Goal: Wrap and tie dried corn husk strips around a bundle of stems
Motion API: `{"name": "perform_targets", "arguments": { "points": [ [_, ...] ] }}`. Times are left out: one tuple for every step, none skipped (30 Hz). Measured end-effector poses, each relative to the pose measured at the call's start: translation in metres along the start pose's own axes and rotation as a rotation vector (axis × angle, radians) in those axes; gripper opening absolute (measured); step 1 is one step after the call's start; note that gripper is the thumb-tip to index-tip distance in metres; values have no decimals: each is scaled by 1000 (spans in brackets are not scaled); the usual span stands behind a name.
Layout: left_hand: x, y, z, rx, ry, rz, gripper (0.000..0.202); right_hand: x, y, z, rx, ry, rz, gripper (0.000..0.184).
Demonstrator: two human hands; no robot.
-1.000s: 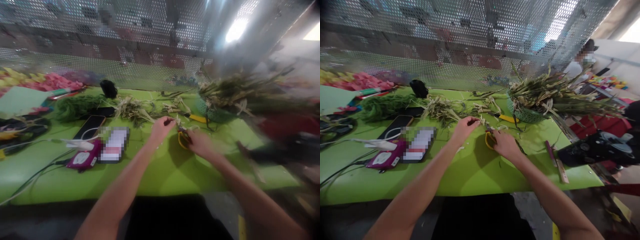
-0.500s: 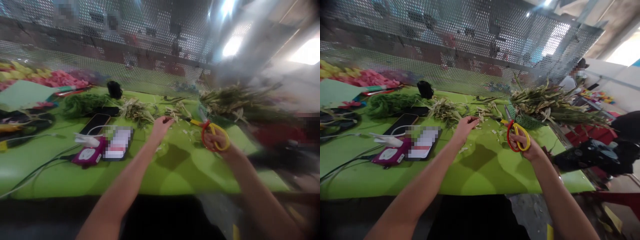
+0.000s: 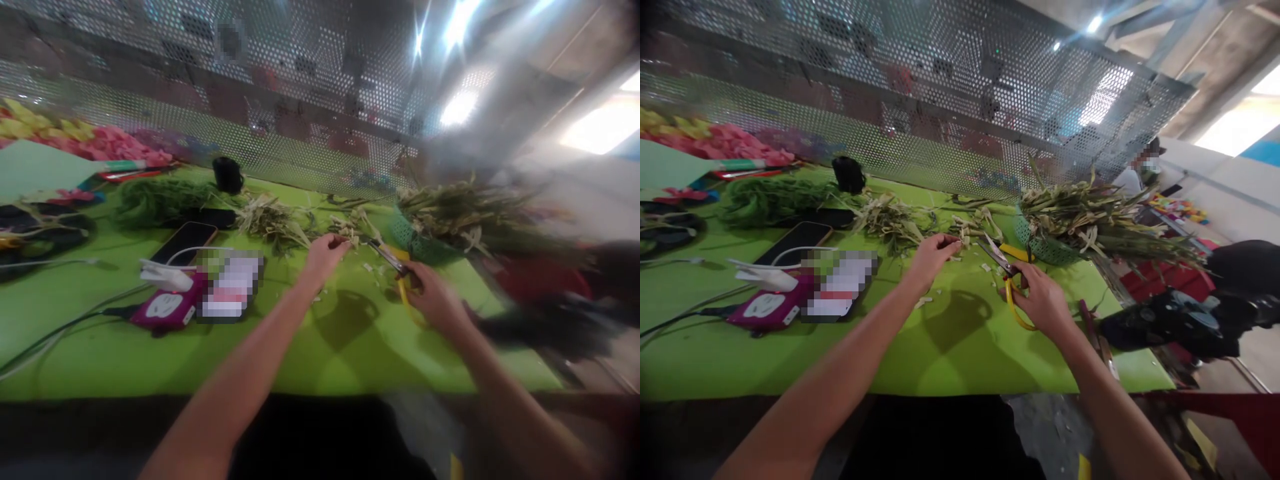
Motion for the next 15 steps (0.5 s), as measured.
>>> {"name": "perform_targets", "arguments": {
  "points": [
    [0, 1, 0, 4, 1, -6, 27, 0, 0, 1, 4, 13, 27, 45],
    [1, 2, 1, 3, 2, -10, 27, 0, -1, 2, 7, 22, 47, 46],
    [1, 2, 1, -3, 1, -12, 27, 1, -2, 3, 7, 29, 59, 47],
    [2, 3, 2, -8, -2, -11, 26, 1, -3, 3, 4, 33, 63, 47],
    [2, 4, 3, -9, -5, -6, 26, 2, -4, 4, -1, 34, 60, 47],
    [3, 4, 3, -10, -9, -1, 25, 2, -5, 4, -6, 33, 55, 46],
    [3, 5, 4, -12, -14, 0, 25, 3, -6, 4, -11, 30, 51, 45],
    [4, 4, 5, -14, -20, -1, 25, 3, -6, 4, -13, 26, 49, 45],
    [4, 4, 5, -17, -24, -3, 25, 4, -7, 4, -12, 23, 50, 45],
    [5, 3, 5, -22, -29, -6, 26, 5, -7, 4, -10, 21, 54, 45],
    [5, 2, 6, -27, -33, -8, 27, 5, -7, 3, -8, 22, 58, 45],
    [5, 1, 6, -26, -35, -10, 28, 6, -7, 3, -7, 23, 59, 45],
    [5, 0, 5, -21, -31, -8, 28, 6, -7, 3, -6, 25, 57, 46],
    [5, -1, 5, -13, -26, -5, 28, 6, -7, 3, -7, 27, 52, 45],
    [5, -2, 5, -5, -22, 0, 29, 6, -8, 3, -8, 28, 47, 45]
  ]
}}
Point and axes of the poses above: each hand's wrist, its own z-axis away from the middle knuckle, its own x-axis out of the palm, y = z × x, the point moved 3 cm from there along -z, towards the middle knuckle, and after that the axes turned 8 degrees about -y, right-handed, at the moved point
